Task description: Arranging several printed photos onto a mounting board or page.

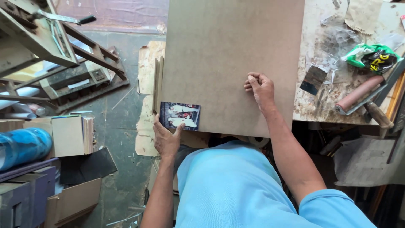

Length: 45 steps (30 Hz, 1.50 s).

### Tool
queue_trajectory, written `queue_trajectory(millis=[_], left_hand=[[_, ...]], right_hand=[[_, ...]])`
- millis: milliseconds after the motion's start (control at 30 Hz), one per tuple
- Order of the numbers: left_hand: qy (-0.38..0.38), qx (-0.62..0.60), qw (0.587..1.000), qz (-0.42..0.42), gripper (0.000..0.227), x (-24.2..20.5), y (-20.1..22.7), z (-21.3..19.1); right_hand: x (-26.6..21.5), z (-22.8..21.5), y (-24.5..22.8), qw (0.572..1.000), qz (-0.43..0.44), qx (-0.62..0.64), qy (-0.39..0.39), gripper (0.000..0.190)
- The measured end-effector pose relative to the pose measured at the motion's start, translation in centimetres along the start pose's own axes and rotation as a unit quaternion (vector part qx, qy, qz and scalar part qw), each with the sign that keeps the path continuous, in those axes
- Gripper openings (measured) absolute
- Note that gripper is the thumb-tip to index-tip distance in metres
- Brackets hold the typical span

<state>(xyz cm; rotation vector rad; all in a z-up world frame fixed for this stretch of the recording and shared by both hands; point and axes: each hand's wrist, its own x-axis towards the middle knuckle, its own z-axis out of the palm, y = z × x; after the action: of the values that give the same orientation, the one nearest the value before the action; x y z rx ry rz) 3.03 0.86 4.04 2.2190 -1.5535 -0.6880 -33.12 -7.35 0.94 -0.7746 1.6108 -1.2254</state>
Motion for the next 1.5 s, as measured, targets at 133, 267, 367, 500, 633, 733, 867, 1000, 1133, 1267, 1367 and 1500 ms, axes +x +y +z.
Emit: queue_trajectory(millis=[133, 267, 367, 500, 633, 733, 867, 1000, 1133, 1267, 1367, 1500], left_hand=[[-0.011, -0.001, 1.0, -0.02, 0.107, 0.1, 0.3, -0.4], [-0.016, 0.018, 0.999, -0.026, 0.111, 0.3, 0.3, -0.2], [-0.032, 0.036, 0.998, -0.05, 0.111, 0.3, -0.4, 0.0], [-0.012, 0.02, 1.0, -0.003, 0.11, 0.3, -1.0, 0.7], [0.002, 0.044, 0.999, 0.011, 0.11, 0.2, -1.8, 1.3], [0.016, 0.037, 0.999, 0.03, 0.112, 0.1, -2.2, 1.7], [0.027, 0.041, 0.998, 0.027, 0.112, 0.1, -2.3, 1.8], [0.019, 0.048, 0.998, 0.035, 0.112, 0.2, -2.1, 1.7], [0.005, 0.05, 0.998, 0.025, 0.11, 0.5, -2.3, 1.6], [0.02, 0.075, 0.997, 0.022, 0.109, -0.2, -2.8, 1.6], [0.025, 0.035, 0.999, 0.029, 0.109, -0.1, -2.8, 1.5], [0.015, 0.012, 0.999, 0.026, 0.113, 0.1, -2.1, 1.1]], right_hand=[[-0.1, 0.2, -0.4, 0.999, 0.011, -0.033, 0.005, 0.024], [-0.6, 0.7, -1.0, 1.0, 0.007, -0.019, 0.001, 0.024], [-3.1, 3.3, -4.1, 0.993, 0.051, -0.108, -0.005, 0.024], [-5.9, 6.6, -2.7, 0.972, 0.096, -0.171, -0.129, 0.028], [-6.0, 8.2, 0.2, 0.977, 0.094, -0.088, -0.171, 0.035], [-6.0, 8.4, -3.0, 0.973, 0.115, -0.113, -0.164, 0.032], [-3.3, 6.9, -8.1, 0.986, 0.104, -0.038, -0.127, 0.026], [3.9, 4.8, -12.2, 0.997, -0.075, -0.003, -0.031, 0.058], [13.9, 1.1, -13.6, 0.981, -0.172, 0.085, 0.005, 0.062], [22.6, -2.7, -12.5, 0.978, -0.166, 0.116, -0.055, 0.039], [23.8, -0.4, -9.9, 0.978, -0.137, 0.135, -0.084, 0.029], [24.2, 0.6, -8.7, 0.967, -0.088, 0.204, -0.126, 0.023]])
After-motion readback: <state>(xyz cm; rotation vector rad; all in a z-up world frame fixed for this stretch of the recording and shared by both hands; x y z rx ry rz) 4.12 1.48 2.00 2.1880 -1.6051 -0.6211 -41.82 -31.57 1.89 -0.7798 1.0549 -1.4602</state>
